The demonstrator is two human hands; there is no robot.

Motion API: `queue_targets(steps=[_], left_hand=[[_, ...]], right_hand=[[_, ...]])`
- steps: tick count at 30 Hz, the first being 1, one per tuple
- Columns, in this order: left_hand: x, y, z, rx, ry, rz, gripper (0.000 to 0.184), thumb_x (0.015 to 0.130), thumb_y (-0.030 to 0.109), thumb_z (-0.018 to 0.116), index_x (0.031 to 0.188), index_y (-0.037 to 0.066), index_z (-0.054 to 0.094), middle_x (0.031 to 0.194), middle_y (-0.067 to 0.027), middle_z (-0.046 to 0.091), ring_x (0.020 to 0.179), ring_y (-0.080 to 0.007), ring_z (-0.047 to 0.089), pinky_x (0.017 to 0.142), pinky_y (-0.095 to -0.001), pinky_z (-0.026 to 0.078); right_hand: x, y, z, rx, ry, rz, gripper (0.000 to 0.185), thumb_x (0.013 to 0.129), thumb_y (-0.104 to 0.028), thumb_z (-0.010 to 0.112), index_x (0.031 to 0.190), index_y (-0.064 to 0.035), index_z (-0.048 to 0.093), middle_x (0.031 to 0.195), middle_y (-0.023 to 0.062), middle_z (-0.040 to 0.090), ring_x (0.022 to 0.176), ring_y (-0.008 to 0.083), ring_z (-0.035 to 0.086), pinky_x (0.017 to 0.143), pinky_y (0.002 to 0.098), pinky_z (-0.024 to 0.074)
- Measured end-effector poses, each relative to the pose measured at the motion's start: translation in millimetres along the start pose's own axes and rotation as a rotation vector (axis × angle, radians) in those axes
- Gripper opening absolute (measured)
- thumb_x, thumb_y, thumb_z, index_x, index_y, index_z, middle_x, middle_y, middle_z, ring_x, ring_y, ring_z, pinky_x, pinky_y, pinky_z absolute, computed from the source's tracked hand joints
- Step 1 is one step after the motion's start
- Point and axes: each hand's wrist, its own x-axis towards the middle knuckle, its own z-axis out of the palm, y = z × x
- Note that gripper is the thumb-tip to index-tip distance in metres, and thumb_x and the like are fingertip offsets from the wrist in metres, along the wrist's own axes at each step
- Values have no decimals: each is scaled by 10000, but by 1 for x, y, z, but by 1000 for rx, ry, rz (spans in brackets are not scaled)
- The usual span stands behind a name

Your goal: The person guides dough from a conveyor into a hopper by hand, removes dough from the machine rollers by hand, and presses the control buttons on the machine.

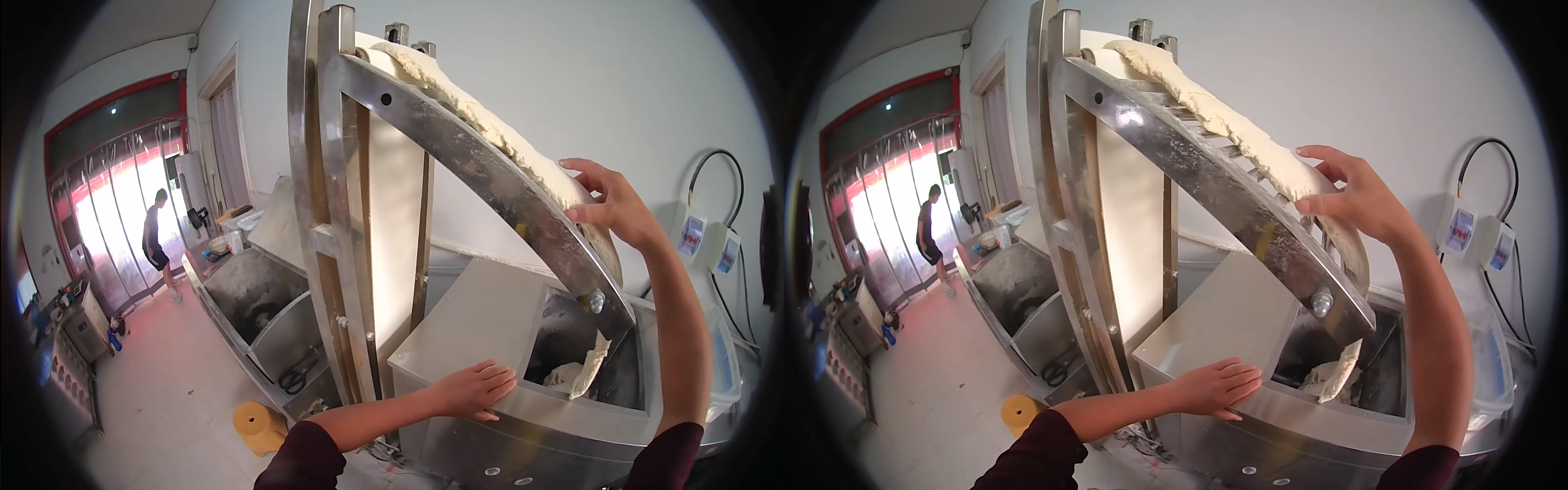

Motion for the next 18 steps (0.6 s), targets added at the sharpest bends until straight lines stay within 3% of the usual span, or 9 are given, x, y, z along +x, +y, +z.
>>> queue_targets(steps=[8,14,18], left_hand=[[2,1,-3,-14,-14,-10,715,830,462,659,1329,-14,468,1367,-149,483,1287,-272,460,1107,-450,336],[2,1,-1,-21,2,-11,712,829,452,666,1327,-19,475,1369,-161,490,1277,-282,477,1099,-452,351],[2,0,-3,-15,16,-1,704,828,448,669,1317,-25,487,1361,-169,503,1264,-290,493,1091,-455,363]], right_hand=[[-8,16,-3,85,-125,6,755,705,-353,806,1334,-45,523,1128,116,620,976,223,575,925,373,461],[-20,12,-2,156,-164,27,656,722,-176,725,1329,-32,523,1165,98,615,1040,206,570,973,344,437],[-23,21,-11,59,-77,-15,641,680,-88,688,1300,-13,543,1147,88,616,1054,198,576,967,325,437]])
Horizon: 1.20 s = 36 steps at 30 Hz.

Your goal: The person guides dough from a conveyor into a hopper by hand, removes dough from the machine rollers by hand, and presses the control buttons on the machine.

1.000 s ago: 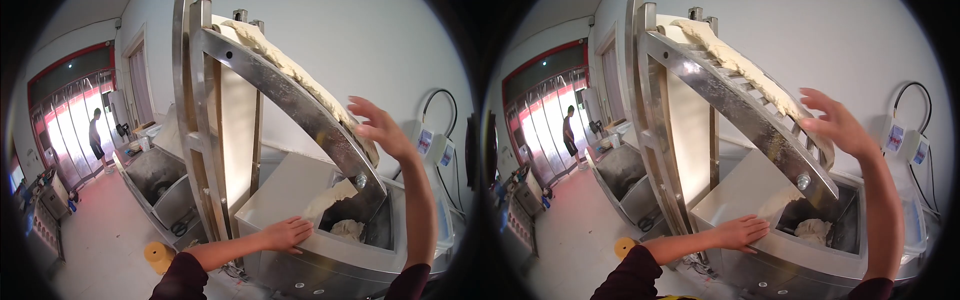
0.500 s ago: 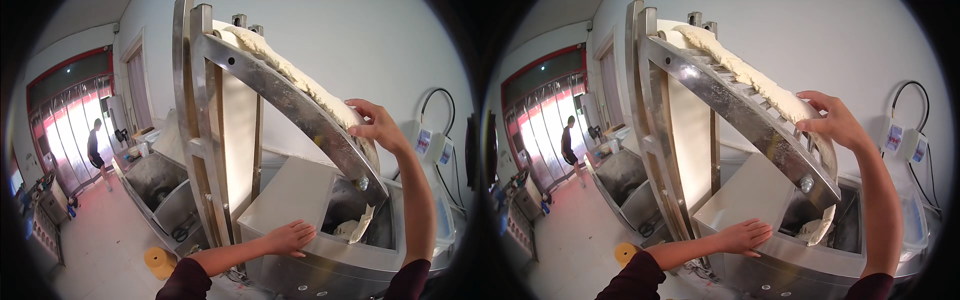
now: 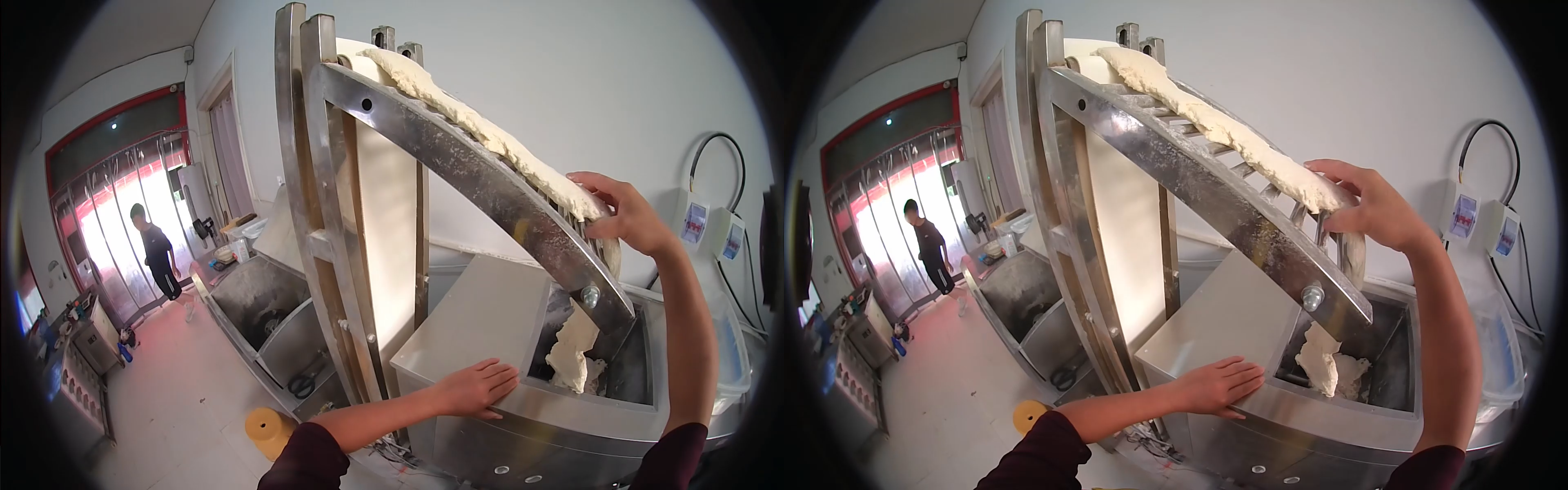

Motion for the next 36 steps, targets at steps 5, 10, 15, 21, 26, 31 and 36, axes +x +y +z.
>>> queue_targets(steps=[5,10,15,21,26,31,36], left_hand=[[0,-2,3,-12,16,9,701,825,446,673,1306,-34,499,1354,-181,512,1256,-296,504,1086,-460,371],[2,-1,0,-21,3,1,708,819,447,677,1307,-35,500,1357,-186,513,1255,-299,510,1086,-460,371],[0,-2,4,-37,-1,2,752,769,421,715,1317,-38,480,1367,-188,495,1277,-307,482,1105,-460,346],[-1,-3,5,-25,-21,0,755,782,438,700,1328,-33,479,1388,-182,486,1288,-300,477,1109,-455,339],[-1,-2,2,-2,-57,-4,745,809,458,673,1339,-28,478,1406,-177,475,1293,-295,475,1113,-449,333],[0,-2,0,3,-54,1,738,826,469,660,1341,-27,476,1412,-179,470,1300,-295,467,1117,-449,328],[-1,-3,3,7,-53,-1,730,836,482,652,1330,-30,490,1405,-182,477,1301,-295,467,1117,-450,328]], right_hand=[[-11,10,-5,-5,96,32,641,656,-50,669,1284,6,549,1110,90,626,1037,190,582,946,311,439],[-16,18,-4,14,118,59,639,638,-41,663,1267,10,563,1095,91,633,1019,184,582,938,305,438],[-26,20,-3,15,146,81,630,623,-44,665,1245,8,585,1057,84,641,992,179,583,928,302,441],[-38,23,-1,25,136,102,624,624,-55,662,1240,11,588,1045,79,642,988,172,578,927,303,442],[-45,30,2,36,127,91,627,619,-52,664,1237,15,586,1035,83,641,981,167,577,929,299,441],[-54,41,4,33,184,92,637,612,-43,674,1239,15,582,1039,88,639,967,166,580,924,297,443],[-68,65,3,39,219,149,652,599,-29,686,1242,0,583,1058,88,639,986,170,576,939,300,436]])
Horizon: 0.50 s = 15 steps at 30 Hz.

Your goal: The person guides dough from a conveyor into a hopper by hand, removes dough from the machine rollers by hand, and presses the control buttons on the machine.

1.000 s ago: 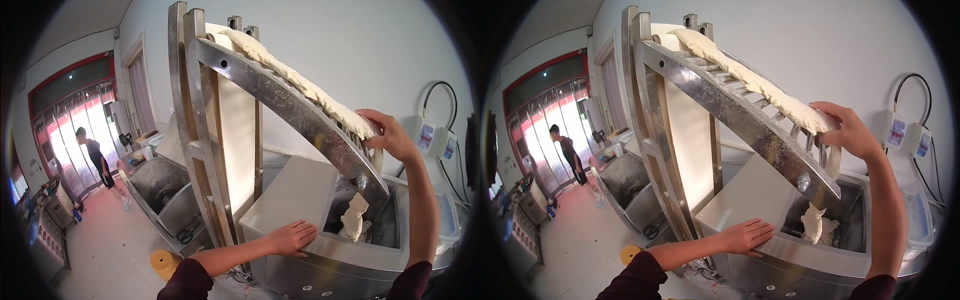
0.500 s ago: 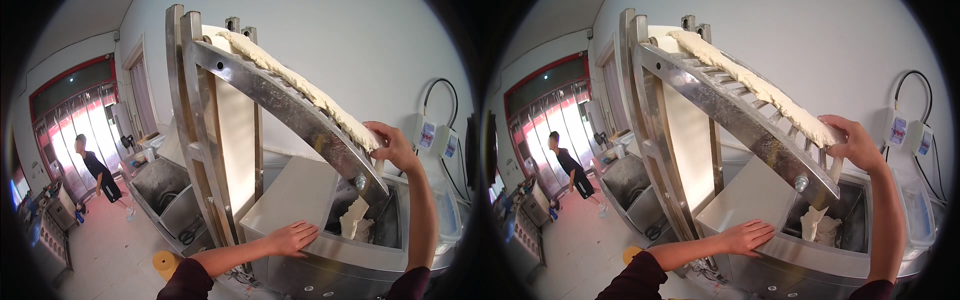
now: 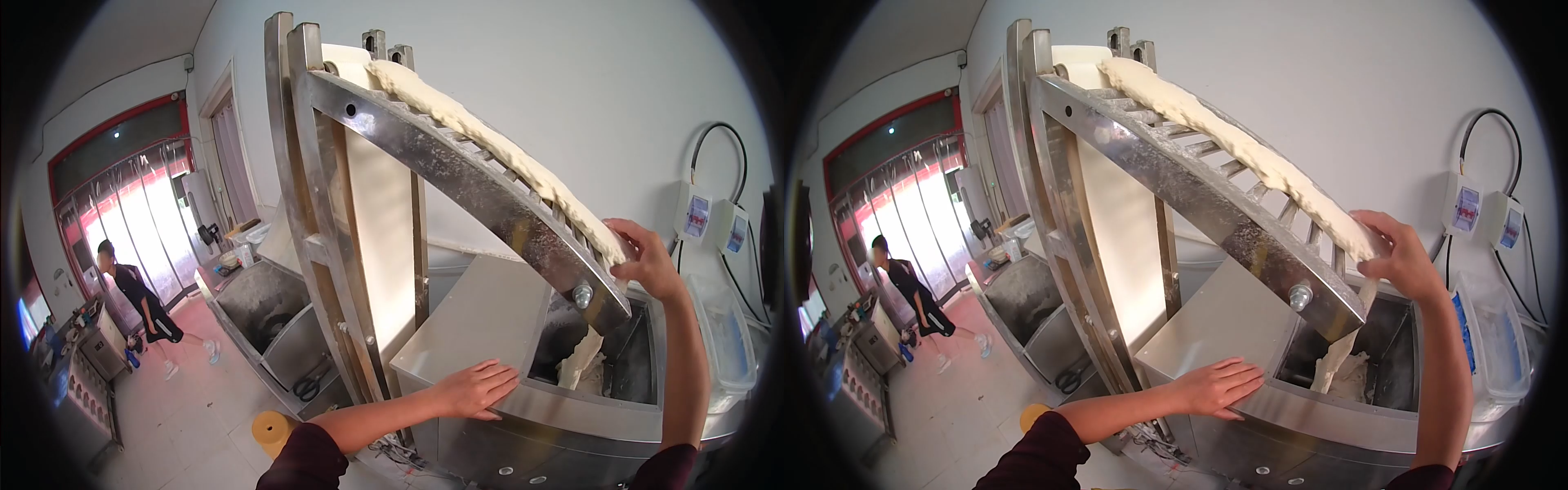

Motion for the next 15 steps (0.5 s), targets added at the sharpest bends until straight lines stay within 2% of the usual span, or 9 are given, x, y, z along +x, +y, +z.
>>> queue_targets(steps=[3,6,8,9,11,13,14,15], left_hand=[[0,-1,1,14,31,17,727,832,483,656,1322,-32,501,1389,-185,492,1287,-300,480,1107,-451,342],[0,-5,5,35,82,28,717,828,477,663,1309,-33,513,1366,-185,511,1265,-310,497,1088,-455,367],[-2,-3,7,30,85,46,698,821,462,677,1291,-32,528,1349,-184,524,1247,-320,511,1072,-459,387],[-1,-5,2,16,75,73,684,815,449,688,1278,-31,537,1340,-183,529,1237,-325,518,1062,-462,398],[1,-1,-5,101,73,112,680,768,420,735,1250,-27,559,1324,-178,540,1234,-322,524,1056,-467,405],[9,4,-15,58,63,56,716,707,405,779,1237,-27,569,1313,-174,552,1227,-318,532,1057,-465,407],[12,6,-16,35,47,37,732,687,405,790,1235,-27,569,1308,-172,558,1226,-316,534,1057,-461,410],[13,6,-17,27,32,15,749,667,404,802,1233,-27,570,1303,-169,563,1225,-314,536,1057,-458,413]], right_hand=[[-17,31,-11,-11,25,34,678,570,9,689,1240,-5,589,1115,75,626,1025,175,571,966,309,427],[-41,54,-13,121,30,99,684,553,30,682,1230,3,593,1158,72,608,1085,175,561,996,314,416],[-53,57,-11,7,-23,143,739,516,47,686,1246,15,577,1202,65,594,1163,171,535,1056,307,373],[-61,69,-10,32,-29,156,769,491,-7,685,1251,24,572,1212,73,605,1194,189,522,1080,319,350],[-78,111,-13,-80,-53,125,793,547,-5,693,1325,-5,535,1251,69,599,1203,171,521,1083,305,343],[-92,135,-17,-233,-51,228,760,593,16,676,1337,-10,522,1281,95,586,1207,169,521,1051,295,374],[-102,142,-20,-286,-45,207,744,606,-2,667,1336,-22,522,1267,129,590,1188,210,547,1034,305,394],[-110,148,-20,-407,-80,284,690,629,-20,661,1308,-32,540,1250,175,585,1151,296,572,1015,337,425]])
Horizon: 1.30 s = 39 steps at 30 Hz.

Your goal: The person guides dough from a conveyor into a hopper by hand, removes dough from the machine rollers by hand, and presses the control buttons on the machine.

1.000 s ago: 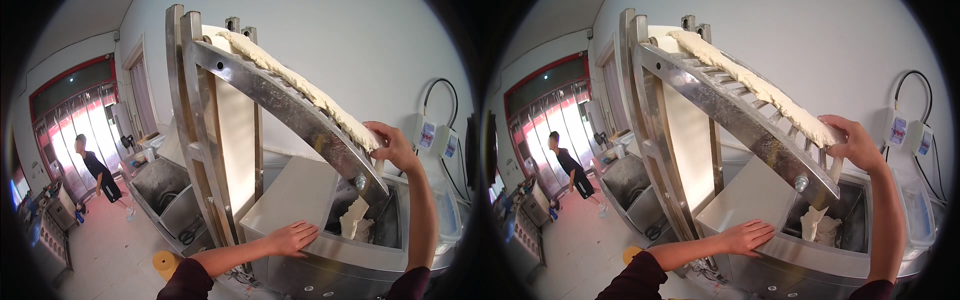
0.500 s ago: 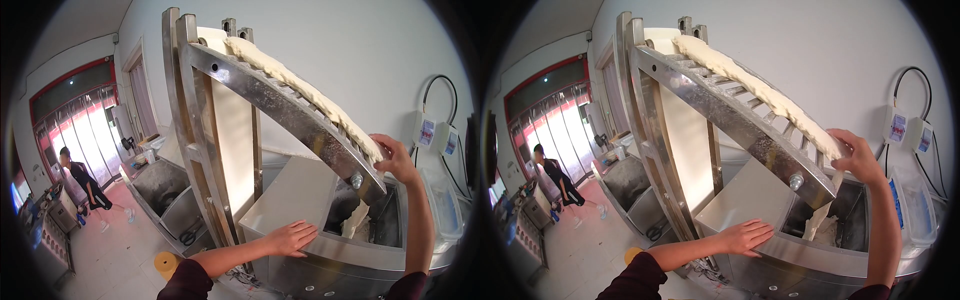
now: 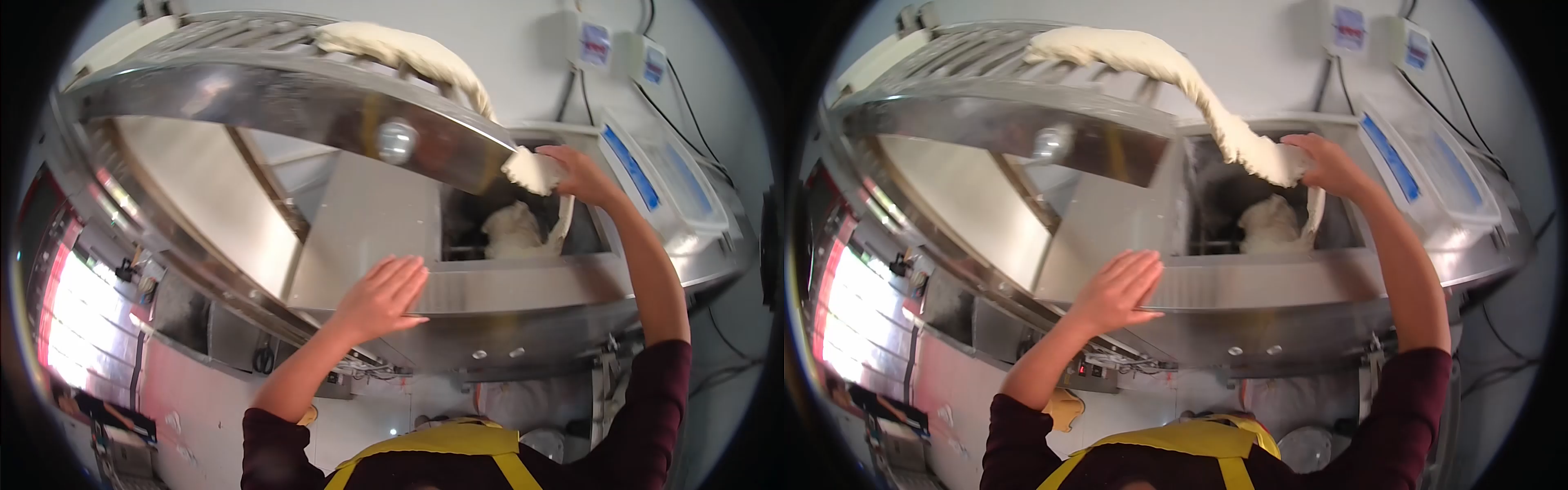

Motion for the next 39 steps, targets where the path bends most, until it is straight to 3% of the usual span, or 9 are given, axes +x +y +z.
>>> queue_targets(steps=[1,7,12,16,17,25,33,37,39], left_hand=[[0,1,0,-15,-6,-4,750,664,398,805,1235,-27,568,1304,-168,564,1222,-312,538,1056,-455,416],[4,1,0,-44,-16,-32,745,639,349,824,1233,-22,570,1303,-166,569,1204,-307,552,1044,-441,434],[5,1,-2,-3,-44,-36,731,686,413,792,1237,-15,575,1289,-154,574,1220,-292,535,1067,-423,414],[5,0,-2,-3,-49,-1,730,687,413,791,1237,-16,575,1305,-164,563,1222,-295,535,1062,-438,415],[5,1,-1,6,-45,19,737,684,409,795,1241,-17,572,1312,-170,559,1220,-299,538,1054,-446,422],[-13,-7,19,-30,21,2,752,804,497,688,1295,-49,526,1381,-189,500,1283,-289,486,1093,-457,370],[-15,-7,16,-149,51,-10,829,800,589,637,1284,-72,514,1376,-200,491,1261,-312,474,1080,-442,361],[-15,-9,21,-241,145,-25,856,789,602,637,1286,-81,503,1385,-188,483,1204,-336,484,1058,-416,378],[-16,-7,16,-250,274,-35,775,807,535,662,1307,-37,507,1400,-163,470,1179,-342,488,1039,-419,394]], right_hand=[[-5,20,9,-182,18,-96,646,653,-38,666,1288,-53,550,1248,190,577,1133,367,554,1003,379,437],[-23,39,59,-456,-126,59,580,714,-168,773,1258,-100,583,1144,162,585,1097,372,553,936,432,476],[-15,13,41,169,-42,84,568,777,-166,748,1303,-69,558,1247,183,599,1115,322,587,923,391,482],[-28,-23,17,115,-85,141,495,823,-179,715,1273,-34,568,1225,188,620,1117,313,595,942,373,471],[-39,-23,23,-25,8,-94,454,828,-156,702,1244,-20,580,1222,187,613,1112,341,583,942,405,466],[-88,-44,71,-56,-105,-159,198,931,-238,565,944,-75,676,815,207,652,796,423,621,685,474,500],[-82,-62,70,-176,-45,-185,190,913,-201,565,898,-35,656,781,235,627,789,437,597,727,464,488],[-70,-58,69,-593,238,-407,125,872,-123,600,872,-8,647,871,174,673,839,387,622,789,449,493],[-68,-81,76,-547,235,-285,160,848,-118,633,954,-4,673,971,158,693,923,365,641,847,441,496]])
